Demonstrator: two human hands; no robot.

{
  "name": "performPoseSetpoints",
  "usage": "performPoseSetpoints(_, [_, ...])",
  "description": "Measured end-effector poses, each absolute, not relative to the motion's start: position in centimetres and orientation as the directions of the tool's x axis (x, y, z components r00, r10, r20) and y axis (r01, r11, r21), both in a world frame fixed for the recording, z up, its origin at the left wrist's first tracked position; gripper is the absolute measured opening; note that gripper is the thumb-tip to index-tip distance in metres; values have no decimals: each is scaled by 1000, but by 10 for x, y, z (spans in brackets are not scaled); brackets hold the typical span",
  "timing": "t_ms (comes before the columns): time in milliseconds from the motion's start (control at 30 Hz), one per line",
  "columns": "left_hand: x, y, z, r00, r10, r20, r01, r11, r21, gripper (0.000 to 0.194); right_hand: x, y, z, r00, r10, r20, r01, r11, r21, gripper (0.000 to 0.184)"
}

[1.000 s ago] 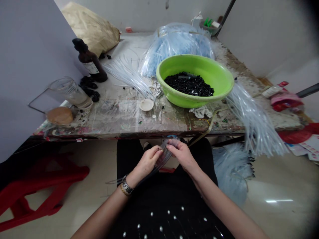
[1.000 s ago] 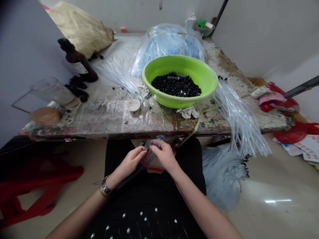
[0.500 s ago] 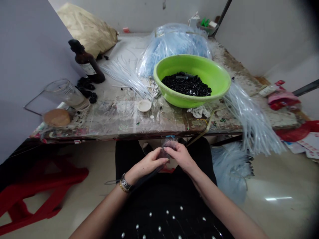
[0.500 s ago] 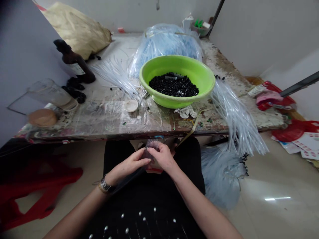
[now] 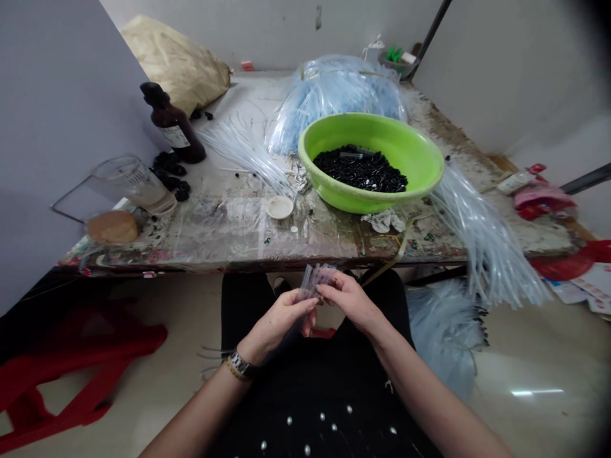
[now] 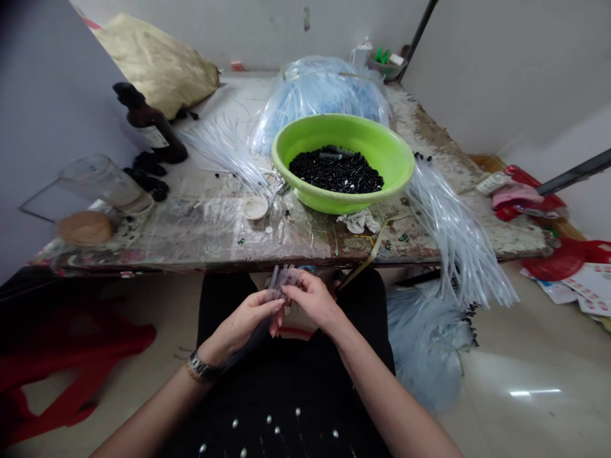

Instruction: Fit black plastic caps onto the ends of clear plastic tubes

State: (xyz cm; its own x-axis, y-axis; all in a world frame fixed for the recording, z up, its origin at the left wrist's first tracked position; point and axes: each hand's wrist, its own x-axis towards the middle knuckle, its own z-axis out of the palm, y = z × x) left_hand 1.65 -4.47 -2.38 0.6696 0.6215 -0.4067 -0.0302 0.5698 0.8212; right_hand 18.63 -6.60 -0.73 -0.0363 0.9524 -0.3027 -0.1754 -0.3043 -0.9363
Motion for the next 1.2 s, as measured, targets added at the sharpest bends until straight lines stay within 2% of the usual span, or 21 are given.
performPoseSetpoints(167, [16,-44,-21,579,709,-403,-49,523,851,24,185,-64,-9,-18,962,-273,-190,-271,-944,32])
performPoseSetpoints(367, [19,-46,-16,584,705,-403,-12,504,864,20,183,-62,-5,-38,974,-224,-92,-227,-970,25])
performPoseSetpoints(667, [20,-46,-6,521,734,-436,-53,537,842,24,177,-60,-7,58,959,-279,-105,-272,-957,31])
performPoseSetpoints(900, [23,-45,-6,476,772,-421,-19,488,873,25,174,-53,1,1,983,-182,-3,-182,-983,25])
performPoseSetpoints(1033, [20,-40,-7,423,818,-390,-1,431,902,30,178,-46,9,-39,989,-143,86,-139,-987,27])
performPoseSetpoints(1133, [14,-34,-5,377,850,-368,-21,405,914,32,187,-40,12,50,992,-117,164,-124,-979,29])
performPoseSetpoints(1200, [11,-30,-3,348,866,-359,-36,395,918,31,196,-35,13,137,989,-51,240,-83,-967,29])
